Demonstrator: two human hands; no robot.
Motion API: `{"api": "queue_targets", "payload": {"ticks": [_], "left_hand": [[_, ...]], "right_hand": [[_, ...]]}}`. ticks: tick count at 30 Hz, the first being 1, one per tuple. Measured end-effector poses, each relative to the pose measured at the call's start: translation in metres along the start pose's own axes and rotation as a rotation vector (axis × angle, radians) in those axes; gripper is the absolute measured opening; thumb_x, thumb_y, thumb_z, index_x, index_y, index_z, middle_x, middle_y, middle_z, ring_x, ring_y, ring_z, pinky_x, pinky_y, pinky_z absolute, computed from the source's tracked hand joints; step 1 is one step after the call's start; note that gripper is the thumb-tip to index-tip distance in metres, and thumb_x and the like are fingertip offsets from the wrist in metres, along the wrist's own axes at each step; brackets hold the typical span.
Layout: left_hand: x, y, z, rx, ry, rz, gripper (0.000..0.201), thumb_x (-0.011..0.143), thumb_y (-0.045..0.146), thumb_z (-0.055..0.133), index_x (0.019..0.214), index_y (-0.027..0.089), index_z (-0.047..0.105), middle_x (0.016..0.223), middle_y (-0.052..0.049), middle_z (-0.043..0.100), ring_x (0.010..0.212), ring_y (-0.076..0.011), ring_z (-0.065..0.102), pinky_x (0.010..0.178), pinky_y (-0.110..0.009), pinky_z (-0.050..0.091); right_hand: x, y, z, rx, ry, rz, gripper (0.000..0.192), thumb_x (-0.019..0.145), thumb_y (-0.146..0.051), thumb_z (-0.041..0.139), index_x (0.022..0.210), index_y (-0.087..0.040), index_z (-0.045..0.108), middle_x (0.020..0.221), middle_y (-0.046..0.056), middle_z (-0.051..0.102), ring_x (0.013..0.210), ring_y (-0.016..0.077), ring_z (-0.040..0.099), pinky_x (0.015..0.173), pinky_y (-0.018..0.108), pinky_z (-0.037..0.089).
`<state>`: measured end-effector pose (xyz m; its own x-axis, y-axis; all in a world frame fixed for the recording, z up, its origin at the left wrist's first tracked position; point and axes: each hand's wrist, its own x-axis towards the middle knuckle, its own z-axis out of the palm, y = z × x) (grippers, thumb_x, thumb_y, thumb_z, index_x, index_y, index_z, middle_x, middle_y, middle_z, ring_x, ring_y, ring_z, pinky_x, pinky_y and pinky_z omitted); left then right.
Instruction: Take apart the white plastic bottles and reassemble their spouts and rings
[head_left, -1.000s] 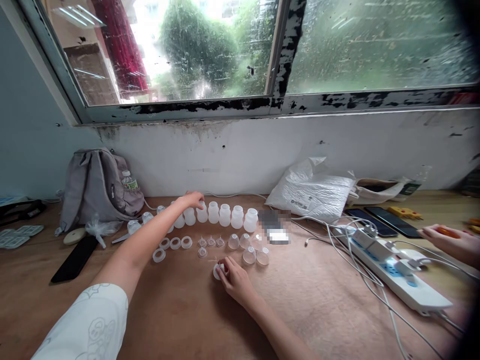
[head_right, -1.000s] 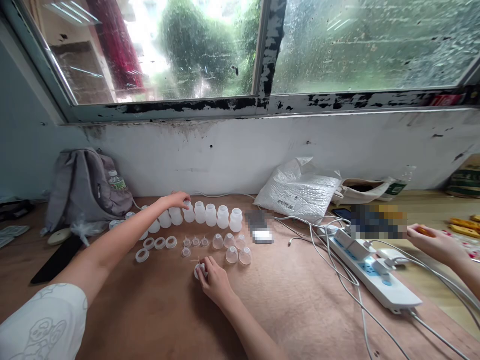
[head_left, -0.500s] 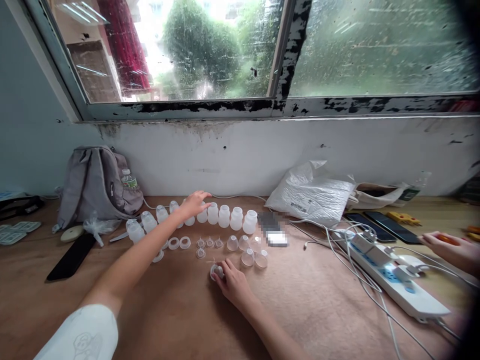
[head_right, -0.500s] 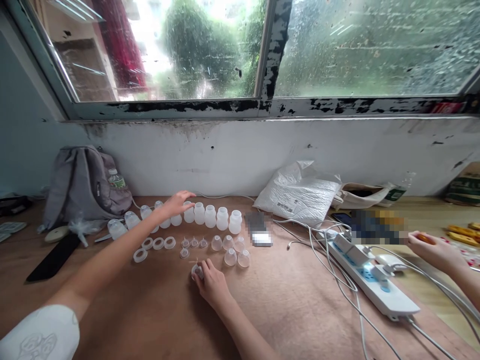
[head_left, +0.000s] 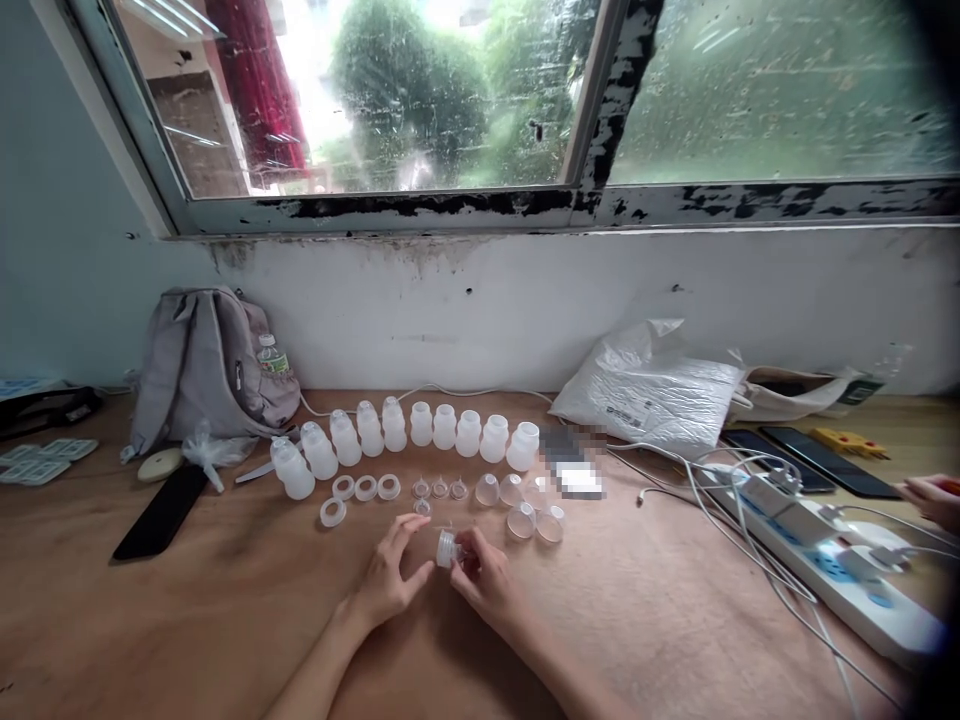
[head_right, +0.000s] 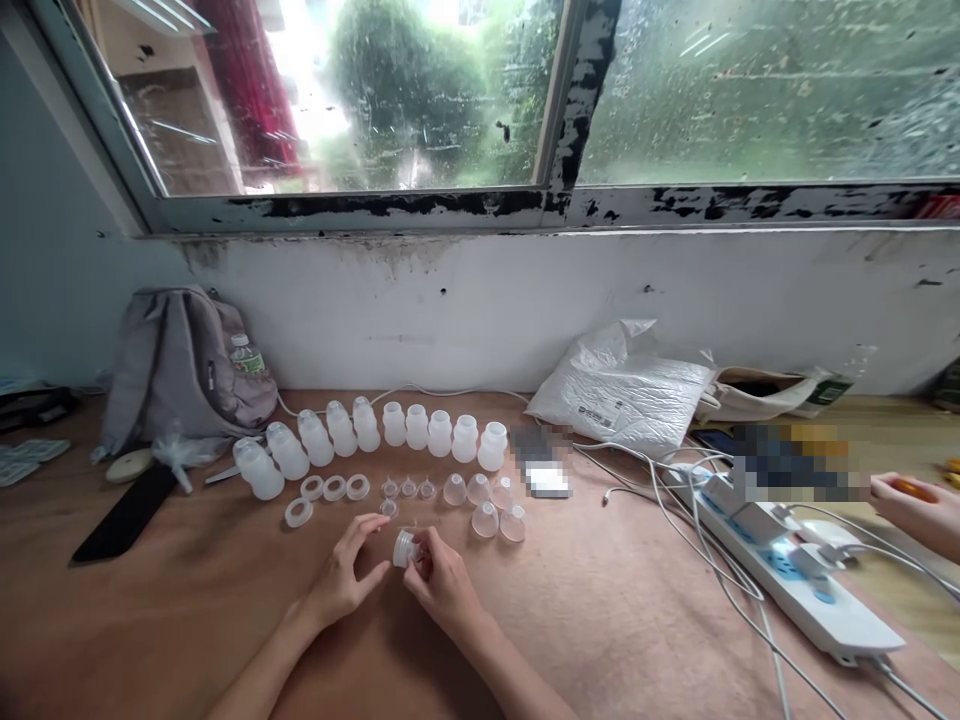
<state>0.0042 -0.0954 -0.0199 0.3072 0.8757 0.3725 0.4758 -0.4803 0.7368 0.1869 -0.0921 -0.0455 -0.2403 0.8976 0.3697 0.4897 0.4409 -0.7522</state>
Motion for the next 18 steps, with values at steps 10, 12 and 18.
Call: {"api": "queue_targets", "payload": {"ticks": [10, 12, 18], "left_hand": [[0.001, -0.007, -0.003, 0.210, -0.097, 0.077, 0.041, 0.069, 0.018, 0.061, 0.109, 0.023, 0.050, 0.103, -0.003, 0.060, 0.094, -0.0201, 0.053, 0.083, -0.036, 0.043], [0.002, -0.008, -0.005, 0.210, -0.065, 0.062, 0.042, 0.068, 0.016, 0.060, 0.109, 0.023, 0.051, 0.103, -0.004, 0.060, 0.094, -0.0204, 0.053, 0.083, -0.036, 0.043], [0.004, -0.007, -0.007, 0.221, -0.006, -0.019, 0.041, 0.066, 0.013, 0.057, 0.105, 0.022, 0.051, 0.101, -0.006, 0.060, 0.092, -0.0231, 0.053, 0.081, -0.039, 0.042]], "right_hand": [[0.018, -0.005, 0.018, -0.115, -0.127, -0.055, 0.020, 0.064, -0.007, 0.043, 0.080, -0.019, 0.043, 0.066, -0.001, 0.053, 0.056, 0.0111, 0.049, 0.054, 0.020, 0.037], [0.022, -0.007, 0.020, -0.139, -0.109, -0.064, 0.019, 0.064, -0.007, 0.042, 0.078, -0.020, 0.042, 0.066, -0.001, 0.052, 0.057, 0.0116, 0.048, 0.054, 0.021, 0.037], [0.029, -0.016, 0.020, -0.203, -0.124, -0.136, 0.021, 0.065, -0.009, 0.042, 0.083, -0.019, 0.044, 0.073, 0.001, 0.050, 0.061, 0.0129, 0.047, 0.055, 0.022, 0.037]]}}
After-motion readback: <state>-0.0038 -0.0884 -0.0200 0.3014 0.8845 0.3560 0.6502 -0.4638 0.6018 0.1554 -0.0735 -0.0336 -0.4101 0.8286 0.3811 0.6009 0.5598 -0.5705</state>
